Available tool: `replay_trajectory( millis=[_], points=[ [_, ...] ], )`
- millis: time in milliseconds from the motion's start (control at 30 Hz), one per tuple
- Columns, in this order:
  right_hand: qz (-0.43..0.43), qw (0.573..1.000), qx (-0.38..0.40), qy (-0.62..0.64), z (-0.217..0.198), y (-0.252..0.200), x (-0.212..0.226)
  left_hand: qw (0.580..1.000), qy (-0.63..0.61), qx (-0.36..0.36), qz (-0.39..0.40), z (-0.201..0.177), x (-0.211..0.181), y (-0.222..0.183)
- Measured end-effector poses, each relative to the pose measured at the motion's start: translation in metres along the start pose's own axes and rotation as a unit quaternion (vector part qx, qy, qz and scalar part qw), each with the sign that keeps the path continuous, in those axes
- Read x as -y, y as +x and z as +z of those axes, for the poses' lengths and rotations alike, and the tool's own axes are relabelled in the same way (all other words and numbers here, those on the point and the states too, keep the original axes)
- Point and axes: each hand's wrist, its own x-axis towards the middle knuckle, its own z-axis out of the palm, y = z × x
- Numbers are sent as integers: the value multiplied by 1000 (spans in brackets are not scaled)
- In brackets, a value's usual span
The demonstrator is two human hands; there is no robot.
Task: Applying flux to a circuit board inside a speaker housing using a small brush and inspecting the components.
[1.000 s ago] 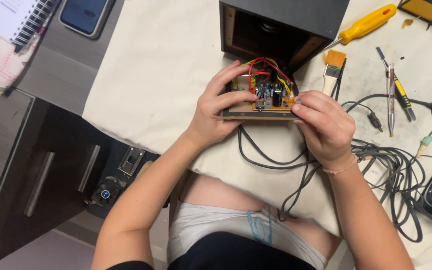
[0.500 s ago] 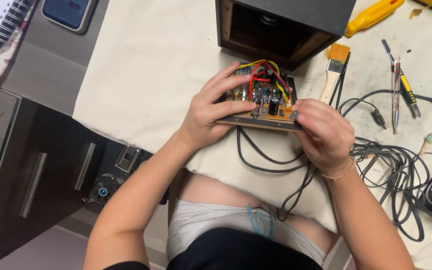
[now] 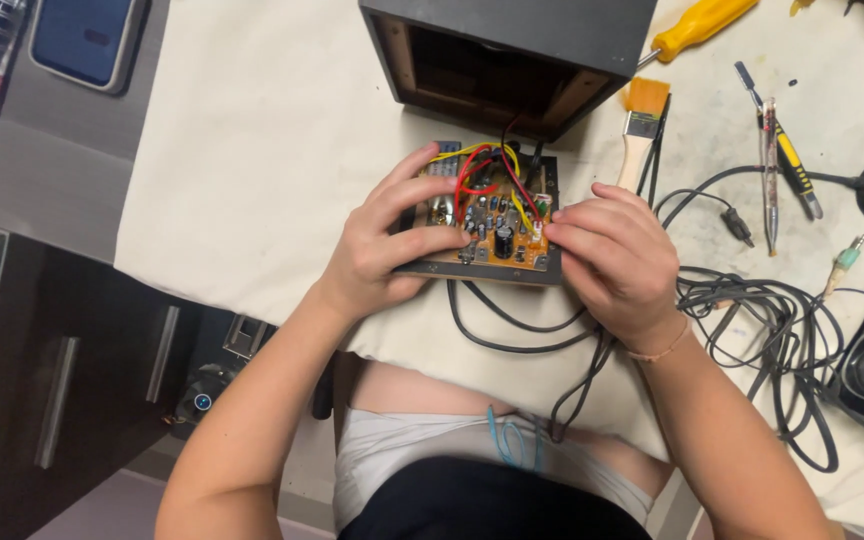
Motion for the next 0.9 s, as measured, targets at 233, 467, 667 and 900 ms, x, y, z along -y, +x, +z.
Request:
replay_trajectory(
  millis=[233,467,667,900],
  points=[
    [22,999,22,18,-1,3,1,1000,11,5,3,3,0,-3],
    [30,999,36,19,-1,2,0,1000,6,-5,8,5,2,-3],
    [15,999,33,15,1,11,1,1000,3,-11,12,4,4,-5],
    [4,999,49,3,-2,13,2,1000,-11,-13,-21,4,-4,0]
  ],
)
